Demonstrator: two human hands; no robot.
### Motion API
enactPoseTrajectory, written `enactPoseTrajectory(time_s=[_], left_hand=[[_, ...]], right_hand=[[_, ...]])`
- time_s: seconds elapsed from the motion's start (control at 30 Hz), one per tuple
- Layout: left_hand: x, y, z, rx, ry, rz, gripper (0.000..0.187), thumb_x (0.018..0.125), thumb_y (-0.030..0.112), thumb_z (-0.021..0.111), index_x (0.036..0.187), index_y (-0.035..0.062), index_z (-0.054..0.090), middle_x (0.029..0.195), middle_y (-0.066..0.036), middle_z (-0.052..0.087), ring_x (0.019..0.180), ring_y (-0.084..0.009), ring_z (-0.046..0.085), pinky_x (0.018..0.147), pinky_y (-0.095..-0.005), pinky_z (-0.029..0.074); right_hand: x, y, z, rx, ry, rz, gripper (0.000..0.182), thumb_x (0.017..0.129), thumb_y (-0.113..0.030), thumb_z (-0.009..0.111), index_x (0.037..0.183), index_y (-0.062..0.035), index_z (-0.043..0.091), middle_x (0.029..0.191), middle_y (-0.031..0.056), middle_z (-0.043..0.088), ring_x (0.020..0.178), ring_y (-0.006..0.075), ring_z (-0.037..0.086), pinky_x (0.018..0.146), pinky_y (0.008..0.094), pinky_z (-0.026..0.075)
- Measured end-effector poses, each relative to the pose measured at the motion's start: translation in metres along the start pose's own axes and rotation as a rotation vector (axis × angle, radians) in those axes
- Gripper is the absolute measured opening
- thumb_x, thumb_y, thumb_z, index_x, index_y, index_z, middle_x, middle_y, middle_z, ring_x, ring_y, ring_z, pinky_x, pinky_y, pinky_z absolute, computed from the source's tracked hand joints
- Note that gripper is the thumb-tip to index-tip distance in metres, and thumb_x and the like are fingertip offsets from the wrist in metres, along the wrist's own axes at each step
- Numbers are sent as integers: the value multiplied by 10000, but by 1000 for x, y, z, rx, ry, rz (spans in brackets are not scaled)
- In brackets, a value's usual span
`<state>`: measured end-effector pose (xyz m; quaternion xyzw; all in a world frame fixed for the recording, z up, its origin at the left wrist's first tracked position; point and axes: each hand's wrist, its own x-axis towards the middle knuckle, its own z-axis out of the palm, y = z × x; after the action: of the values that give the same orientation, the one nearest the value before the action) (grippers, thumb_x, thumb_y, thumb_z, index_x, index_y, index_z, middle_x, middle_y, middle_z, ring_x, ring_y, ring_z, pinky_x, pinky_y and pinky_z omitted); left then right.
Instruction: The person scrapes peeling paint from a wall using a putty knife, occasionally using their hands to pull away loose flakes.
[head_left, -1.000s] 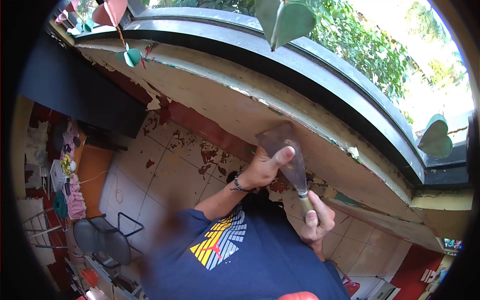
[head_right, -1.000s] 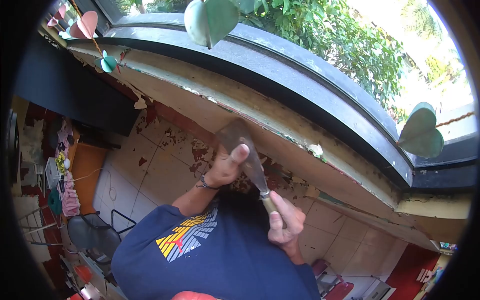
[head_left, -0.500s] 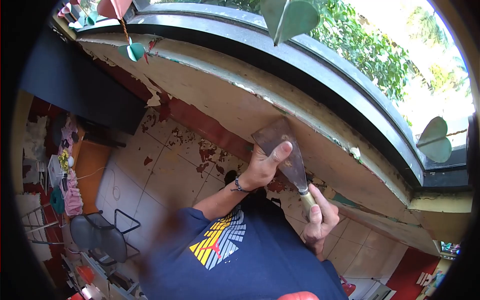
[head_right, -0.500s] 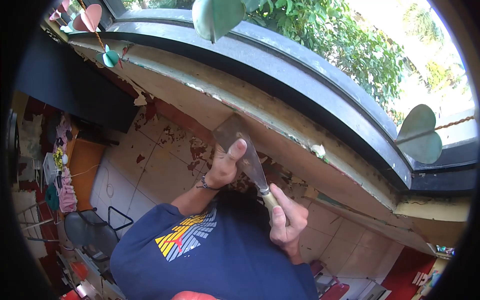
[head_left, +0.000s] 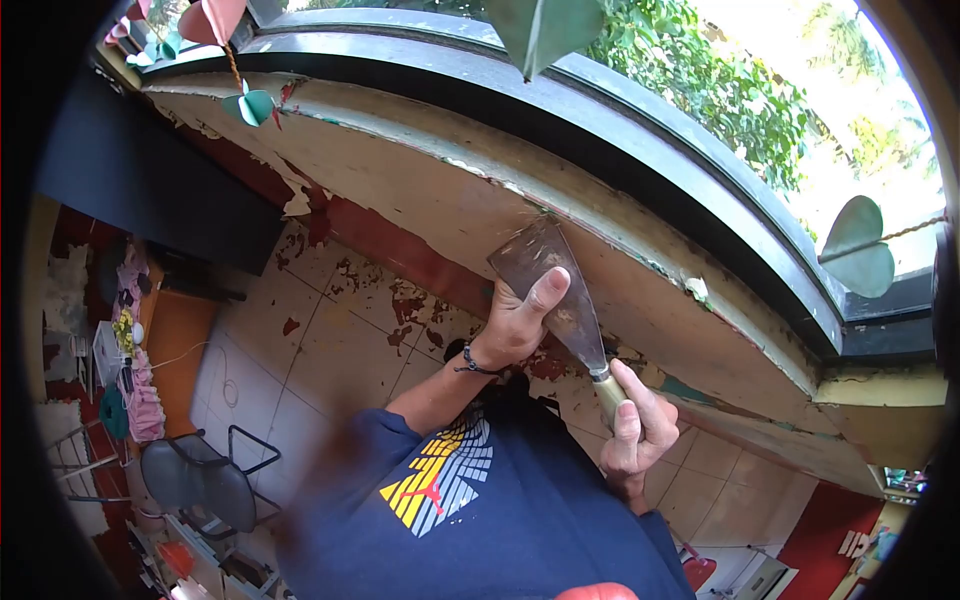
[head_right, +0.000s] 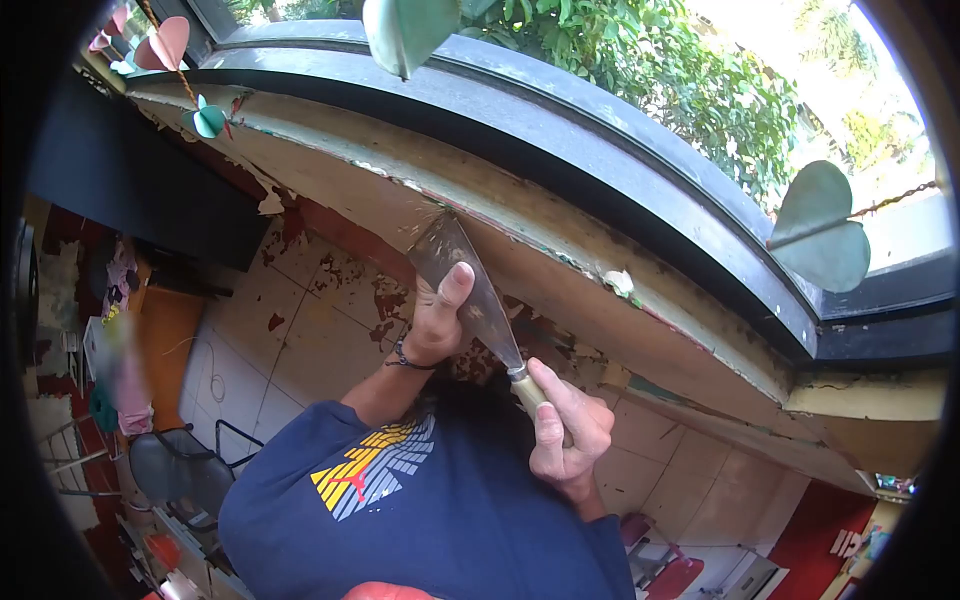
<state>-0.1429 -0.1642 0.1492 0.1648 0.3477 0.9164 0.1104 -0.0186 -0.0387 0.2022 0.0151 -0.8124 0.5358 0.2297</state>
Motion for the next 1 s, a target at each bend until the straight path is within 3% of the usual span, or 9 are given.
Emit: enactPoseTrajectory(time_s=[0.2,0.43,0.57,0.63,0.7,0.77,0.87,0.9,1.0], left_hand=[[2,1,22,111,191,90,122,909,189,565,963,79,564,852,32,569,755,-45,517,684,-209,435],[8,18,2,-4,85,-34,146,909,207,569,966,74,552,830,38,559,748,-44,514,667,-211,435],[3,-3,13,199,157,138,201,915,232,560,1031,75,516,871,16,549,761,-78,522,659,-224,443],[0,-11,-5,354,180,89,236,928,287,532,1019,73,491,872,4,536,739,-99,519,632,-244,448],[-1,-17,-33,160,128,-59,300,935,377,491,906,79,497,769,-3,515,671,-116,510,594,-271,446],[4,-9,-36,-172,-9,-89,378,929,444,464,795,90,482,666,-10,474,607,-125,496,546,-279,427],[-1,-14,-39,78,35,-53,389,951,468,385,723,156,425,568,30,325,506,-106,356,482,-261,313],[-2,-20,-38,79,27,-64,389,951,468,385,723,156,425,568,30,325,506,-106,356,482,-261,313],[-29,-53,-33,127,39,-278,430,957,483,348,728,131,443,583,14,393,536,-105,410,521,-247,343]], right_hand=[[-2,7,-2,43,-51,-31,347,801,-69,485,1080,111,587,795,208,652,663,221,638,640,271,489],[13,-11,3,-8,-190,-3,354,795,0,476,1121,111,562,851,203,649,700,229,643,667,281,495],[-2,5,-8,65,-130,75,362,803,-9,460,1131,116,552,897,227,648,761,254,652,737,302,497],[10,6,-3,34,-174,43,355,811,0,448,1132,109,554,937,232,642,805,248,644,762,296,488],[19,4,10,38,-247,110,345,840,-10,496,1177,45,546,851,200,626,726,247,622,683,315,484],[18,13,18,27,-358,31,409,860,-78,544,1254,12,478,917,204,620,772,318,621,709,333,487],[0,26,20,191,-429,182,451,863,-117,553,1280,11,438,1053,221,597,933,341,609,826,326,467],[-8,35,19,192,-417,187,451,863,-117,553,1280,11,438,1053,221,597,933,341,609,826,326,467],[-35,56,-4,378,-467,565,479,850,-138,555,1284,20,425,1197,188,554,1085,250,551,943,321,390]])
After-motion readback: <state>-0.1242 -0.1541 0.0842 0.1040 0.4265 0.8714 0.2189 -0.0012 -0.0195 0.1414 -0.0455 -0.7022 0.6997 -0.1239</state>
